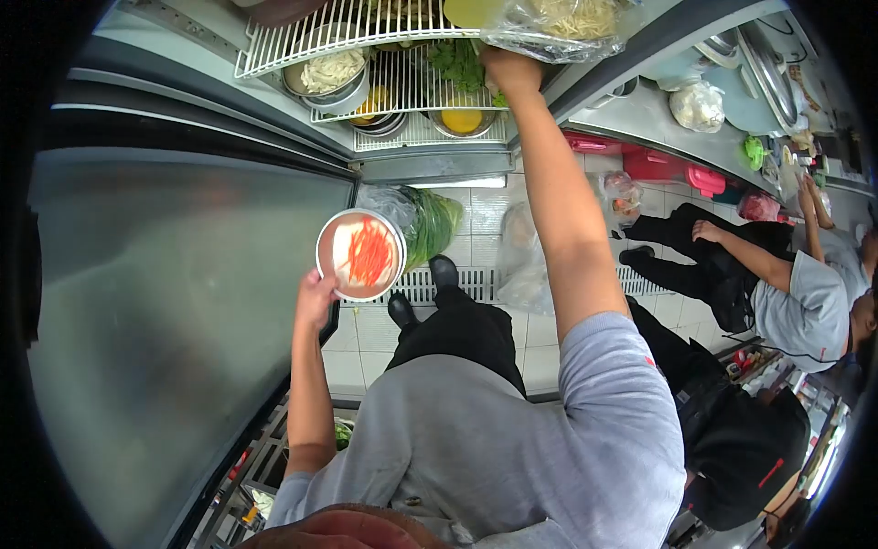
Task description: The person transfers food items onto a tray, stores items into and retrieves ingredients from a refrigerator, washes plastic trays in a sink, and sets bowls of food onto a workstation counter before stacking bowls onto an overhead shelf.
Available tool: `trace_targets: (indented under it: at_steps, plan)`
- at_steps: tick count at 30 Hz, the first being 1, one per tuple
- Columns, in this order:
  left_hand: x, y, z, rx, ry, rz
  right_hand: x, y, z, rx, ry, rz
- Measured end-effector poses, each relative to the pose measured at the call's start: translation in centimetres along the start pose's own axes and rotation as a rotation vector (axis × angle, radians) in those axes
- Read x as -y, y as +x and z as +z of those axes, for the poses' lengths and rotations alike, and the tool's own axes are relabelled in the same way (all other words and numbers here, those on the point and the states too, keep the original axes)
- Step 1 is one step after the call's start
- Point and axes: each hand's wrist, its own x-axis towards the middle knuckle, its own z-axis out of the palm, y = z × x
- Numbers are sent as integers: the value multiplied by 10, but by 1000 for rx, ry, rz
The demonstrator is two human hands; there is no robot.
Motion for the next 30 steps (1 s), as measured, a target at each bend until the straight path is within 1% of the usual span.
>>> trace_targets:
  at_steps: [2, 3, 5, 6, 7, 9, 12, 15, 18, 21, 24, 30]
  plan:
    - [7, -26, -4, -49, -49, -7, 10, -35, -12, -73, -23, -49]
    - [11, -36, -5, -90, -64, -23, 18, -59, -24, -156, 111, 1]
    - [17, -51, -9, -174, -93, -51, 33, -110, -47, -333, 333, -163]
    - [21, -57, -14, -171, -109, -59, 37, -139, -46, -192, 422, -39]
    - [24, -62, -20, -169, -125, -67, 32, -164, -29, -48, 508, 86]
    - [26, -70, -23, -174, -104, -86, -28, -200, 72, 221, 747, 427]
    - [29, -77, -23, -195, -134, -64, -80, -191, 153, 371, 499, 723]
    - [40, -85, -30, -197, -142, -61, -92, -158, 185, 331, 476, 859]
    - [30, -90, -19, -230, -151, -86, -102, -139, 215, 199, 186, 811]
    - [39, -91, -22, -234, -173, -89, -99, -129, 213, 260, 226, 828]
    - [48, -92, -28, -211, -177, -110, -114, -128, 233, 292, 827, 1043]
    - [51, -90, -29, -218, -218, -88, -110, -119, 215, 315, 949, 1013]
